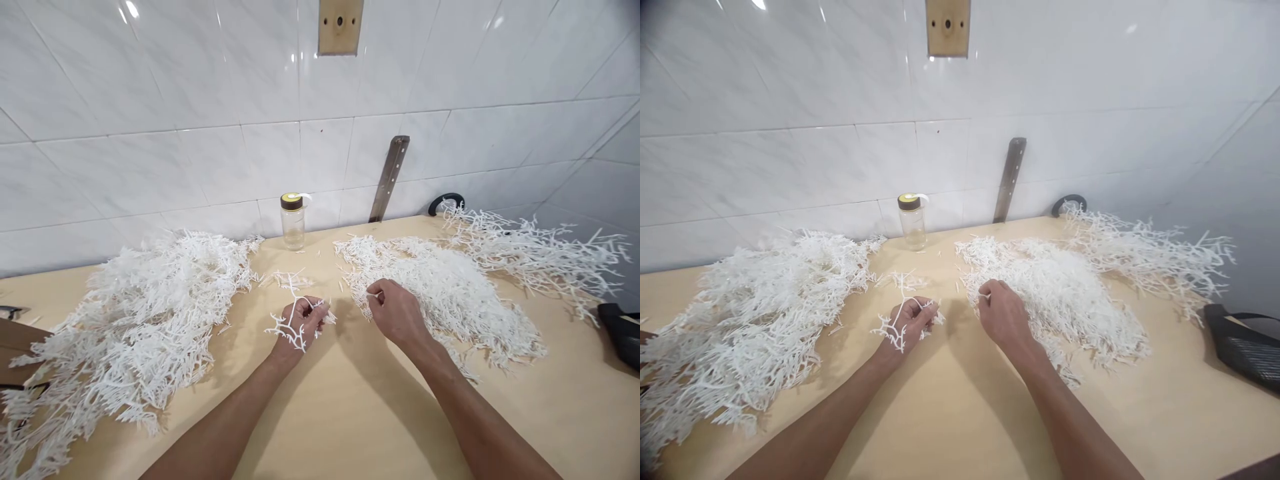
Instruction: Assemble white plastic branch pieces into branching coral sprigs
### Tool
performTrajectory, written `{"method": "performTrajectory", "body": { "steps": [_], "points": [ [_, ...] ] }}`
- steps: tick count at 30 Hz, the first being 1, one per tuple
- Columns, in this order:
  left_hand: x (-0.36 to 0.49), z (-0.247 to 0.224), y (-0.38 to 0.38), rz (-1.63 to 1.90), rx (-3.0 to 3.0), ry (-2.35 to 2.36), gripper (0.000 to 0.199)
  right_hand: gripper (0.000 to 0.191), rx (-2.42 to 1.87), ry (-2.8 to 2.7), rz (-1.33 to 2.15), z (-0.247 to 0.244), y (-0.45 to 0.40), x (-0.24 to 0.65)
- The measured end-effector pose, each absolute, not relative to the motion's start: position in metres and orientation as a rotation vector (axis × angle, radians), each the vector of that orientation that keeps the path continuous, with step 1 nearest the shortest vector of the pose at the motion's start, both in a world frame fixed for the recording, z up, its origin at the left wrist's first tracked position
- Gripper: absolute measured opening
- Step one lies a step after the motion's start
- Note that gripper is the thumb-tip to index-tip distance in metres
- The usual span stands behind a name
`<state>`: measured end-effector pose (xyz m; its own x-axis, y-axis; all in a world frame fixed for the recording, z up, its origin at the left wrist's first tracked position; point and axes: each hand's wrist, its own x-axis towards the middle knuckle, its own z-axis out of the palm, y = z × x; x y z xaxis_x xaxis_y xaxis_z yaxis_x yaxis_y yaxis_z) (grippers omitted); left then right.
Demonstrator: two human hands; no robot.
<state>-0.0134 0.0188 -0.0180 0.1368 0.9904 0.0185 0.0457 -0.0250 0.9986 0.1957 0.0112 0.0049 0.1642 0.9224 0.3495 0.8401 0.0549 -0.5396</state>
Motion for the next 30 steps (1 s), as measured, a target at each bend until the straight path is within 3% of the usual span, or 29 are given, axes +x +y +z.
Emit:
{"method": "performTrajectory", "body": {
  "steps": [4, 8, 11, 25, 30],
  "points": [
    [-0.015, -0.02, 0.021, 1.13, 1.377, 1.171, 0.028, 0.016, -1.652, -1.614, 0.278, 0.015, 0.003, 0.185],
    [-0.012, -0.017, 0.018, 1.158, 1.413, 1.232, 0.023, 0.03, -1.566, -1.57, 0.955, 0.015, -0.003, 0.158],
    [-0.009, -0.015, 0.016, 1.179, 1.419, 1.244, 0.023, 0.031, -1.47, -1.506, 1.206, 0.008, -0.005, 0.145],
    [-0.01, -0.01, 0.015, 1.135, 1.419, 1.251, 0.028, 0.022, -1.479, -1.451, 1.137, -0.006, -0.002, 0.142],
    [-0.009, -0.013, 0.017, 1.175, 1.46, 1.233, 0.021, 0.019, -1.547, -1.455, 1.076, -0.003, -0.003, 0.14]
  ]
}}
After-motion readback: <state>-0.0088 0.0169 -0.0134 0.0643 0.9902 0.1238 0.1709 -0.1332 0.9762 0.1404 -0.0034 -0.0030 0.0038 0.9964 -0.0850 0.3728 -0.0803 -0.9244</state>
